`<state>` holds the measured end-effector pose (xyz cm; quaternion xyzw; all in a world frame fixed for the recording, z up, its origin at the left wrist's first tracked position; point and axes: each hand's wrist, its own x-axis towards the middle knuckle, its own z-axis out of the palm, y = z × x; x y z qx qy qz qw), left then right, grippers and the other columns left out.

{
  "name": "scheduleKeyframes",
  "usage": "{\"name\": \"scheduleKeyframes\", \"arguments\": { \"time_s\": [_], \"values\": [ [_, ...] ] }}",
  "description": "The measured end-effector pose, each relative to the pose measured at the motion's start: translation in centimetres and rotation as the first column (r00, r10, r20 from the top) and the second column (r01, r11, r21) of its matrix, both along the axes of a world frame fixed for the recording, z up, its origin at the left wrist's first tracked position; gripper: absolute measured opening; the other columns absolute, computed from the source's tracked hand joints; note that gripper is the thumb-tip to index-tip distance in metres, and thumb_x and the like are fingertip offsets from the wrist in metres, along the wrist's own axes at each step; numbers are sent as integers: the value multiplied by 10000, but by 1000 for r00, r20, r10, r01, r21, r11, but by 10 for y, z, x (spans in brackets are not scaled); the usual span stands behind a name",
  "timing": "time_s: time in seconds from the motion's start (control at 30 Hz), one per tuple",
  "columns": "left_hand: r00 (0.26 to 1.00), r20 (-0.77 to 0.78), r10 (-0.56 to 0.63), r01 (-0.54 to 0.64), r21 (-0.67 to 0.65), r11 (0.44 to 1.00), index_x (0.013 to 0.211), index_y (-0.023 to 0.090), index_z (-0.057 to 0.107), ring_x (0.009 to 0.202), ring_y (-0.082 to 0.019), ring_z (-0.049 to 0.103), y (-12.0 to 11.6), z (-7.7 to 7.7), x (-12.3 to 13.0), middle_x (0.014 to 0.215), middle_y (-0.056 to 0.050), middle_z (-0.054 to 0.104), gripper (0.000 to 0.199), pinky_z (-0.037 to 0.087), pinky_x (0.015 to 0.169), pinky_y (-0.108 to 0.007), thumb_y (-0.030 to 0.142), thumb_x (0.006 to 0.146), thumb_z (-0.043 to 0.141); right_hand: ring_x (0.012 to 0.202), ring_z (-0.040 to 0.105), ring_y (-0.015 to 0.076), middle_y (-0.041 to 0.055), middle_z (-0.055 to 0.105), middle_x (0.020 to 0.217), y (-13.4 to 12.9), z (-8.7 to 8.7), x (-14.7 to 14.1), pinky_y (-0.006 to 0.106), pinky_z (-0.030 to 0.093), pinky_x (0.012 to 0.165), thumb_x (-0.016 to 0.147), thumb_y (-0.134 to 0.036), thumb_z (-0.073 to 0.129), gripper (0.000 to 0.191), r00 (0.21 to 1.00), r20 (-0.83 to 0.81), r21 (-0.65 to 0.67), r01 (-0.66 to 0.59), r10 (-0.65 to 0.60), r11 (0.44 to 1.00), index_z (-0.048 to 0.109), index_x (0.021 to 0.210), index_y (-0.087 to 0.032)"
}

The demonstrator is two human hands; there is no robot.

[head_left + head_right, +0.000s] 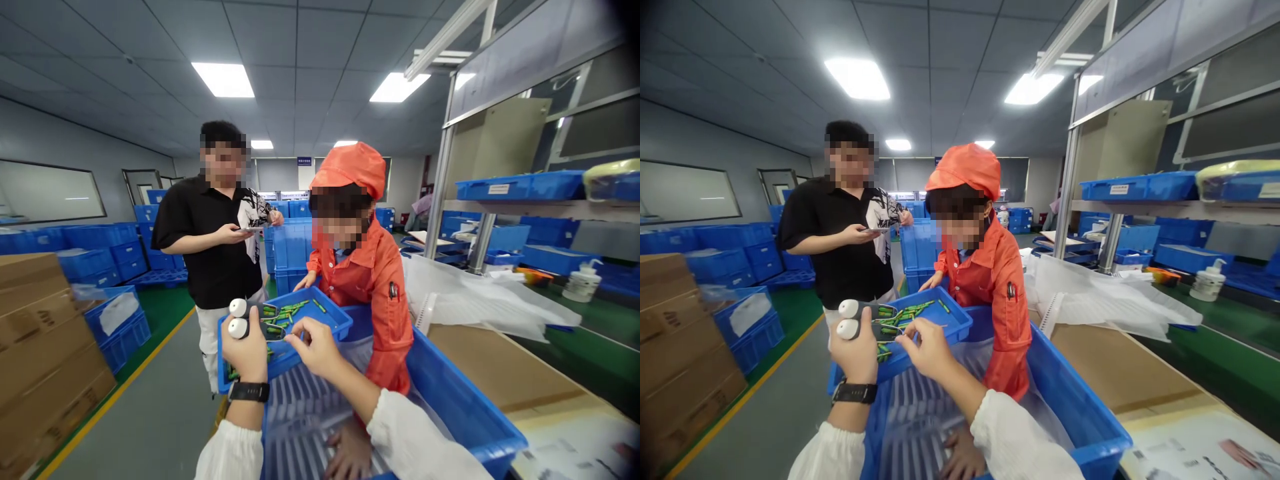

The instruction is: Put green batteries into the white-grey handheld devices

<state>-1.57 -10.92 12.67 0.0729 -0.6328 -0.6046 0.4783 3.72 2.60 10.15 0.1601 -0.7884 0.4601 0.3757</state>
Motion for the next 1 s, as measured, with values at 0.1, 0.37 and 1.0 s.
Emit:
{"name": "scheduleKeyframes", "arguments": {
  "time_s": [0.1,0.37,1.0],
  "values": [
    [999,12,-33,33,-34,999,974,180,674,852,-253,656,7,-1,5,887,-66,708,412,512,839,-382,515,745,743,576,485,87,-12,597,755,2,-1,2,223,392,587,861,-276,681,121,1000,-26,18,17,-17,1000,643,808,-174],
    [915,61,-399,391,117,913,886,155,660,758,-195,619,27,-13,11,829,-24,678,412,515,696,-326,504,702,777,860,649,141,50,685,996,8,-11,-1,263,524,804,917,-281,635,177,992,-126,120,31,-16,992,750,1036,-219],
    [693,-84,-716,576,661,480,951,147,680,609,-165,681,28,-2,20,821,-48,724,335,573,536,-271,221,675,854,1078,671,218,143,662,1240,31,-29,-1,330,602,867,963,-280,584,461,896,-443,615,306,-2,727,528,1420,-240]
  ]
}}
